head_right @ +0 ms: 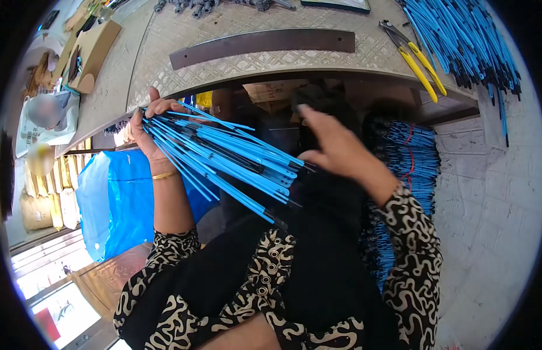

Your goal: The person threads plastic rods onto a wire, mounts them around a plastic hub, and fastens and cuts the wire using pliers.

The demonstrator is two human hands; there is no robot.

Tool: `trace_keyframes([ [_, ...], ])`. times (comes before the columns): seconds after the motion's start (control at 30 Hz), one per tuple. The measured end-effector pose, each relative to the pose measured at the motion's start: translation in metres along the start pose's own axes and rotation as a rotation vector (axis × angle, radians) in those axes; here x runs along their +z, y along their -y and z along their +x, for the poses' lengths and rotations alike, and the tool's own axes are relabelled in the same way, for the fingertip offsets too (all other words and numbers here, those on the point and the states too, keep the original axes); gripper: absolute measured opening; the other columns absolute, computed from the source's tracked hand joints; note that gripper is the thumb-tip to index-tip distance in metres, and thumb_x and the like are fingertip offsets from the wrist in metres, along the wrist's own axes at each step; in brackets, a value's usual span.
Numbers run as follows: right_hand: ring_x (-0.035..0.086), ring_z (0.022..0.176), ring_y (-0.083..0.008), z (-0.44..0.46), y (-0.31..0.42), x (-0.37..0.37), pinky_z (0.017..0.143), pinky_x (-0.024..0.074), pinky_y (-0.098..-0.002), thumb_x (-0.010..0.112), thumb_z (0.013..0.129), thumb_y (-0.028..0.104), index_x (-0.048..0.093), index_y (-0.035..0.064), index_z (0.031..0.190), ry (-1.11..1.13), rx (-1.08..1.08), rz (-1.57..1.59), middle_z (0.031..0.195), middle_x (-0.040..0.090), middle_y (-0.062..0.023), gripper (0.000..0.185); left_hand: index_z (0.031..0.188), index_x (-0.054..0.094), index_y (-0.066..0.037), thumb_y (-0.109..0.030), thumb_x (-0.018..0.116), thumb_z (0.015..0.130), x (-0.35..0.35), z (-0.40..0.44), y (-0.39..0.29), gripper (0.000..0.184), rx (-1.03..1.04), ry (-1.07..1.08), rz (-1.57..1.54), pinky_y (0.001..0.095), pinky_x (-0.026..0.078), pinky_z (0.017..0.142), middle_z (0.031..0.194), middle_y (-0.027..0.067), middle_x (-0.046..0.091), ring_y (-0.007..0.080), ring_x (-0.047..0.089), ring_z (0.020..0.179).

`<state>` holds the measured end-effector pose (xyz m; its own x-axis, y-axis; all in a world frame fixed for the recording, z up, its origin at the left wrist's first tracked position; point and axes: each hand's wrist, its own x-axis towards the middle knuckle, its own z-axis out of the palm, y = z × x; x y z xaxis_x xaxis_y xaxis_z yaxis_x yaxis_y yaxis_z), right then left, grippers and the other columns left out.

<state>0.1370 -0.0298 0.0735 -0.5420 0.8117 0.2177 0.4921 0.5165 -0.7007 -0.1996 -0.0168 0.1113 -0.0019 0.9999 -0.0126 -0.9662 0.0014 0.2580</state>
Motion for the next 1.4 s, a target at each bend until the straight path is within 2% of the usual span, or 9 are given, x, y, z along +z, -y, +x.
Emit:
trace_keyframes([
  [0.23,0.057,0.080,-0.0274,0.058,0.083,0.021,0.073,0.0464,-0.0352,0.068,0.076,0.025,0.049,0.0010,0.108,-0.039,-0.135,0.860,0.094,0.055,-0.0136,0.044,0.092,0.055,0.001,-0.023,0.055,0.082,-0.045,-0.020,0.037,0.025,-0.011,-0.314,0.161,0.0405,0.049,0.080,0.078,0.0093,0.060,0.0231,0.058,0.079],
  [0.43,0.059,0.084,-0.0265,0.045,0.092,0.006,0.075,0.0488,-0.0332,0.077,0.067,0.023,0.056,0.0056,0.096,-0.133,-0.383,0.421,0.091,0.056,-0.0097,0.039,0.089,0.060,-0.003,-0.027,0.055,0.085,-0.085,-0.057,0.072,0.025,-0.392,-0.373,0.134,0.0302,0.051,0.068,0.080,0.0094,0.064,0.0200,0.061,0.071],
  [0.5,0.059,0.082,-0.0269,0.039,0.094,0.005,0.072,0.0495,-0.0333,0.077,0.067,0.024,0.057,0.0059,0.095,-0.050,-0.313,0.481,0.092,0.056,-0.0099,0.039,0.096,0.060,-0.004,-0.024,0.058,0.085,-0.072,-0.078,0.079,0.023,-0.213,-0.438,0.712,0.0267,0.050,0.069,0.084,0.0061,0.063,0.0153,0.060,0.073],
  [0.6,0.059,0.073,-0.0260,0.030,0.103,-0.010,0.066,0.0492,-0.0335,0.077,0.069,0.030,0.060,0.0050,0.085,0.112,-0.232,0.460,0.082,0.057,-0.0093,0.034,0.104,0.061,0.001,-0.020,0.057,0.087,-0.054,-0.078,0.067,0.027,0.057,-0.142,1.318,0.0253,0.047,0.070,0.091,0.0081,0.064,0.0133,0.060,0.077],
  [0.77,0.059,0.069,-0.0244,0.026,0.102,-0.001,0.063,0.0482,-0.0326,0.077,0.069,0.034,0.061,0.0060,0.080,0.322,-0.064,0.468,0.077,0.058,-0.0088,0.034,0.078,0.067,0.006,-0.021,0.060,0.083,0.055,-0.076,0.039,0.028,-0.465,0.316,0.971,0.0260,0.047,0.071,0.082,0.0097,0.066,0.0154,0.061,0.075],
  [0.97,0.054,0.088,-0.0292,0.044,0.111,-0.008,0.076,0.0419,-0.0378,0.081,0.061,0.036,0.057,0.0078,0.096,0.539,-0.241,0.190,0.087,0.058,-0.0075,0.051,0.081,0.067,0.001,-0.007,0.066,0.079,0.091,-0.069,0.022,0.008,-0.802,0.227,1.162,0.0218,0.045,0.067,0.078,0.0009,0.065,0.0056,0.056,0.071],
  [1.03,0.053,0.094,-0.0313,0.040,0.109,0.000,0.084,0.0402,-0.0381,0.082,0.061,0.037,0.051,0.0062,0.112,0.257,-0.376,0.311,0.097,0.056,-0.0122,0.067,0.084,0.066,0.001,-0.009,0.066,0.081,0.092,-0.073,0.016,0.010,-0.774,0.153,1.153,0.0210,0.045,0.066,0.079,0.0000,0.064,0.0053,0.056,0.071],
  [1.17,0.034,0.131,-0.0316,0.038,0.081,0.025,0.108,0.0243,-0.0399,0.072,0.073,0.045,0.003,0.0069,0.146,0.613,0.128,1.723,0.142,0.032,-0.0233,0.108,0.086,0.063,-0.002,-0.010,0.062,0.085,0.089,-0.077,0.000,0.009,-0.737,-0.039,1.019,0.0200,0.045,0.066,0.081,-0.0001,0.063,0.0044,0.055,0.071],
  [1.4,0.037,0.128,-0.0256,0.016,0.066,0.075,0.105,0.0279,-0.0350,0.067,0.080,0.040,0.005,0.0048,0.146,0.562,0.092,1.283,0.138,0.036,-0.0193,0.097,0.083,0.061,-0.004,-0.011,0.061,0.086,0.068,-0.074,-0.010,0.007,-0.693,-0.056,1.007,0.0183,0.043,0.064,0.078,-0.0027,0.061,0.0027,0.053,0.070],
])
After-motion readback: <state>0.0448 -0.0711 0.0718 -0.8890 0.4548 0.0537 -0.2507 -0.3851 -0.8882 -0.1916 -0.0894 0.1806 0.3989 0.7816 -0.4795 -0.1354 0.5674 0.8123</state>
